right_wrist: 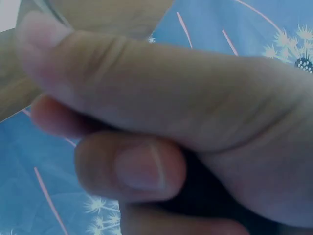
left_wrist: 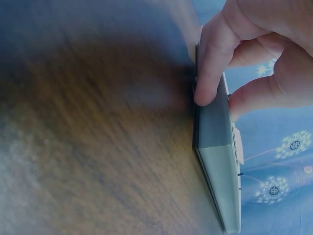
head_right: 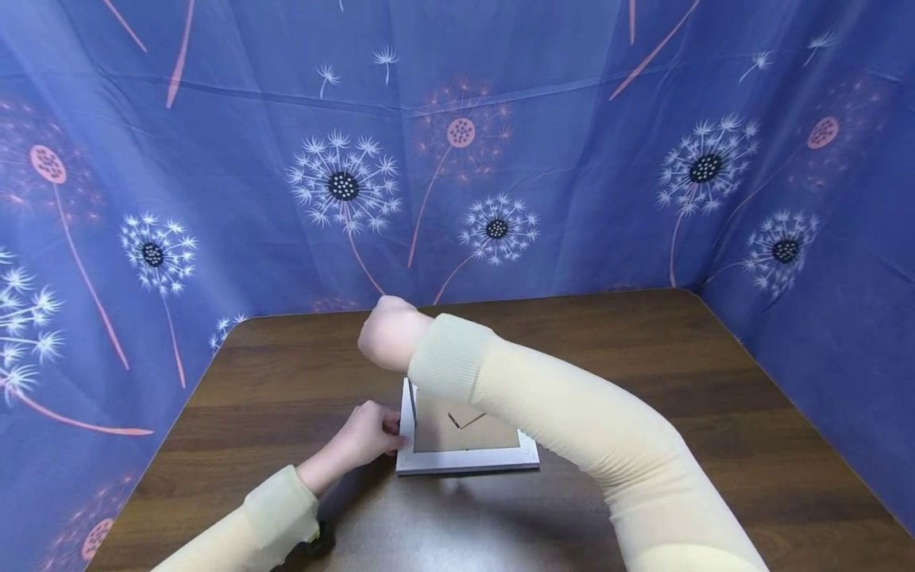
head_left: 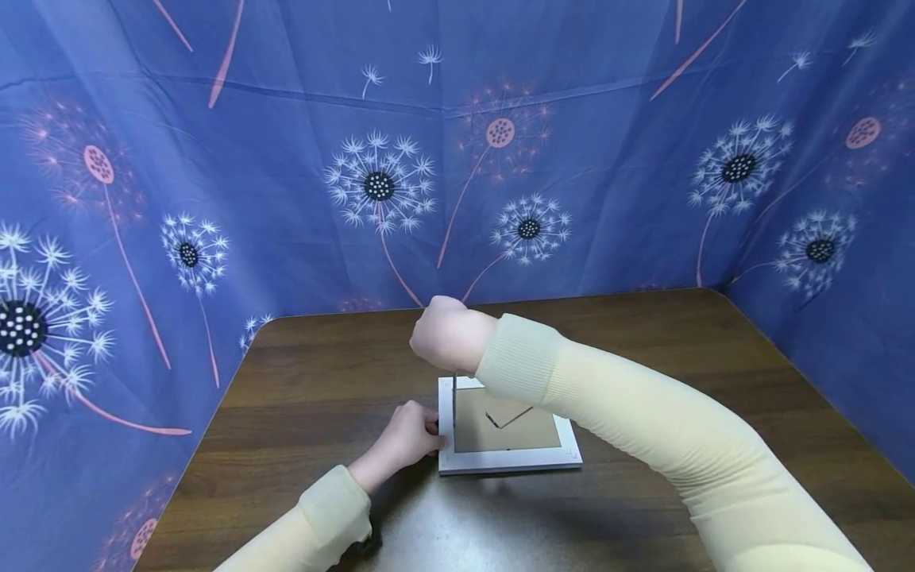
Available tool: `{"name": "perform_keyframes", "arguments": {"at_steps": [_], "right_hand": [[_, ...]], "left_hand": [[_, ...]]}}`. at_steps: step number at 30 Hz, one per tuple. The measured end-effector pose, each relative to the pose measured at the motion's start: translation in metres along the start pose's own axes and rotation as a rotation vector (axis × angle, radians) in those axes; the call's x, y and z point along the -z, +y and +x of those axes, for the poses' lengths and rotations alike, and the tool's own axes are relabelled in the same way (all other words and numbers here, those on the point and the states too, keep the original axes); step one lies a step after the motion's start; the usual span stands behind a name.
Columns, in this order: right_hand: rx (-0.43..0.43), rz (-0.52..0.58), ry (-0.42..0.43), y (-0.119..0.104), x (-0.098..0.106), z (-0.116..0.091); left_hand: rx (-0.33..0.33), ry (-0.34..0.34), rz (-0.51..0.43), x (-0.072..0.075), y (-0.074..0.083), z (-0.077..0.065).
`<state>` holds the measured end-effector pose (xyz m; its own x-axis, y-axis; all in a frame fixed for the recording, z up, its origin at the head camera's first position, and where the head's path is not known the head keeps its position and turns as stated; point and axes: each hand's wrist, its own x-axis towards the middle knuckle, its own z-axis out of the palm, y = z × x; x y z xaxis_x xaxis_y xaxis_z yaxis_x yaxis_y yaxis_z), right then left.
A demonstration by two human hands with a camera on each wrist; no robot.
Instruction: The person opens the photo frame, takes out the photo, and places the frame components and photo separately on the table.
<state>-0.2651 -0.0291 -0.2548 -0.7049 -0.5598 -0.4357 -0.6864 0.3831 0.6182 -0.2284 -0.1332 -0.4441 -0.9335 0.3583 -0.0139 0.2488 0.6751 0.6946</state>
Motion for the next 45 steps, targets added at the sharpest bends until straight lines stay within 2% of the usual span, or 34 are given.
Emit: {"name": "perform_keyframes", "arguments": {"at_steps": [6, 10, 17, 26, 32, 36, 41, 45], "right_hand": [[-0.019, 0.081, 0.025, 0.003, -0.021, -0.018], [-0.022, 0.157, 0.094, 0.008, -0.039, -0.030], [-0.012, 0.215, 0.280, 0.013, -0.081, -0.049], [-0.064, 0.374, 0.397, 0.014, -0.139, -0.062], [-0.095, 0.488, 0.509, 0.007, -0.173, -0.069], [-0.110, 0.554, 0.553, 0.000, -0.192, -0.074], [-0.160, 0.631, 0.575, -0.008, -0.210, -0.079], [-0.214, 0.697, 0.571, -0.012, -0.223, -0.083]], "left_hand": [[0.012, -0.011, 0.014, 0.000, -0.001, 0.000], [0.022, 0.001, -0.013, 0.000, 0.000, -0.001], [0.027, -0.002, -0.029, -0.003, 0.000, -0.002], [0.042, 0.000, 0.010, -0.004, -0.001, -0.001], [0.040, 0.007, -0.051, -0.004, -0.003, -0.001], [0.064, 0.020, -0.109, -0.003, -0.004, -0.002], [0.102, 0.042, -0.181, -0.003, -0.004, -0.004], [0.121, 0.040, -0.196, -0.003, -0.004, -0.004]]}}
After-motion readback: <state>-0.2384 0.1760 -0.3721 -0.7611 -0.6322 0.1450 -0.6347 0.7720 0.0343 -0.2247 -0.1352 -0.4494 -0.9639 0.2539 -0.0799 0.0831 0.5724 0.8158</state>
